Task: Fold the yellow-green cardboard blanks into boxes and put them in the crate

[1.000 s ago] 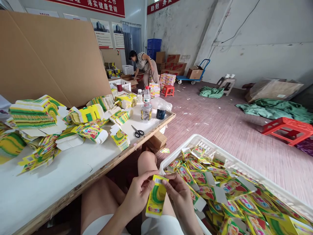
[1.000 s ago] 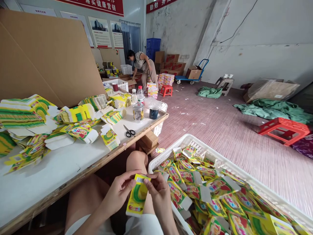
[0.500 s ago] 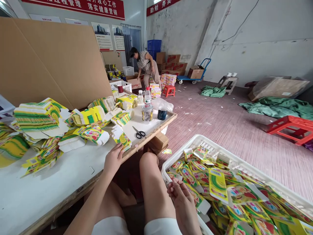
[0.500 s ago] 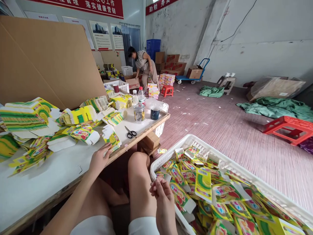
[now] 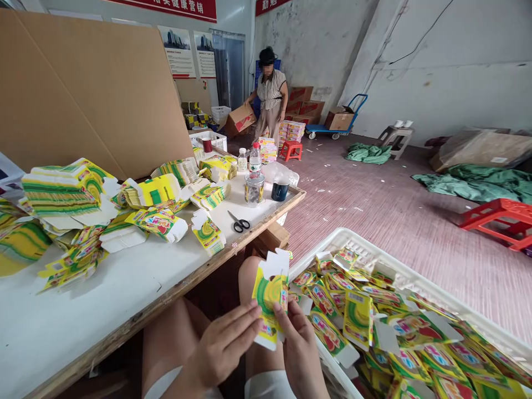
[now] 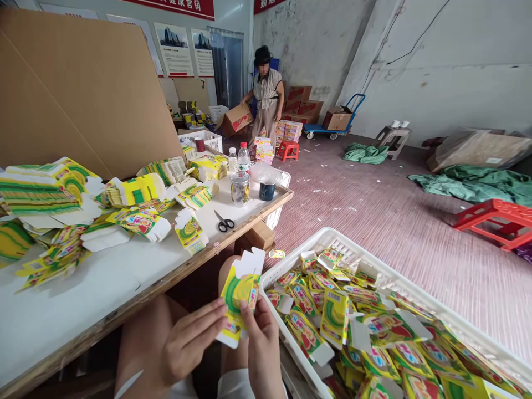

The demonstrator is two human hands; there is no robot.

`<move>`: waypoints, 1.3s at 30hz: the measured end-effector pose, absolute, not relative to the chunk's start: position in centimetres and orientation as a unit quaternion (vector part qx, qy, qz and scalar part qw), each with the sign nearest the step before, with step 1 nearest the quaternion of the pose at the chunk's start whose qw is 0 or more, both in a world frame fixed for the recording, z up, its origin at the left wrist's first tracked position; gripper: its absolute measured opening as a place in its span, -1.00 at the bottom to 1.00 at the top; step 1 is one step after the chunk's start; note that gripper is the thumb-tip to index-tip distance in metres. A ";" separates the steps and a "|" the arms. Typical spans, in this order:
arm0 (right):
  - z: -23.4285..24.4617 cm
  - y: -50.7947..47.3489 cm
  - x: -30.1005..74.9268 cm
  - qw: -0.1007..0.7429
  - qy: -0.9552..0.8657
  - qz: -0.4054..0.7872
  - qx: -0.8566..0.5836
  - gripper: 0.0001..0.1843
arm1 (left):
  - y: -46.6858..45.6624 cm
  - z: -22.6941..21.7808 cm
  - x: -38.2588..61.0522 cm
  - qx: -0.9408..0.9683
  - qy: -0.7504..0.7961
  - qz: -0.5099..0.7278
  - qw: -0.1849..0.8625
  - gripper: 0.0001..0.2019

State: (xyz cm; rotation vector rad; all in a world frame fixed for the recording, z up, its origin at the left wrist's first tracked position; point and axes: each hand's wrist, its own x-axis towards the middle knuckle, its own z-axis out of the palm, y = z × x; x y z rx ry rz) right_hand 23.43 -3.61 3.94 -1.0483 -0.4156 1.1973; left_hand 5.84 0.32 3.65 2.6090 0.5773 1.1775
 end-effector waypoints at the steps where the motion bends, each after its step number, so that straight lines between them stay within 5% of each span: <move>1: 3.9 -3.5 23.7 0.682 -0.188 0.531 -0.466 -0.53 | -0.4 3.4 6.2 0.890 0.187 0.390 0.147 -0.38; 7: 2.1 -4.1 23.5 0.667 -0.216 0.523 -0.485 -0.50 | -0.8 3.7 7.3 0.646 0.364 0.483 0.466 -0.68; 11: 1.5 -4.6 21.9 0.650 -0.233 0.542 -0.480 -0.52 | -0.2 4.8 8.4 0.455 0.366 0.412 0.699 -0.57; 15: 2.9 -4.7 21.6 0.656 -0.222 0.569 -0.443 -0.55 | -0.8 5.0 9.1 0.367 0.256 0.379 0.810 -0.54; 22: 2.9 -4.7 22.3 0.662 -0.229 0.560 -0.443 -0.58 | -1.1 5.5 9.5 0.383 0.183 0.398 0.813 -0.55; 33: 4.0 -5.3 22.9 0.598 -0.340 0.480 -0.545 -0.58 | -0.5 4.2 10.3 0.382 0.353 0.436 0.734 -0.63; 39: 2.1 -5.0 23.2 0.617 -0.383 0.400 -0.558 -0.65 | -0.5 4.8 10.1 0.477 0.407 0.427 0.651 -0.44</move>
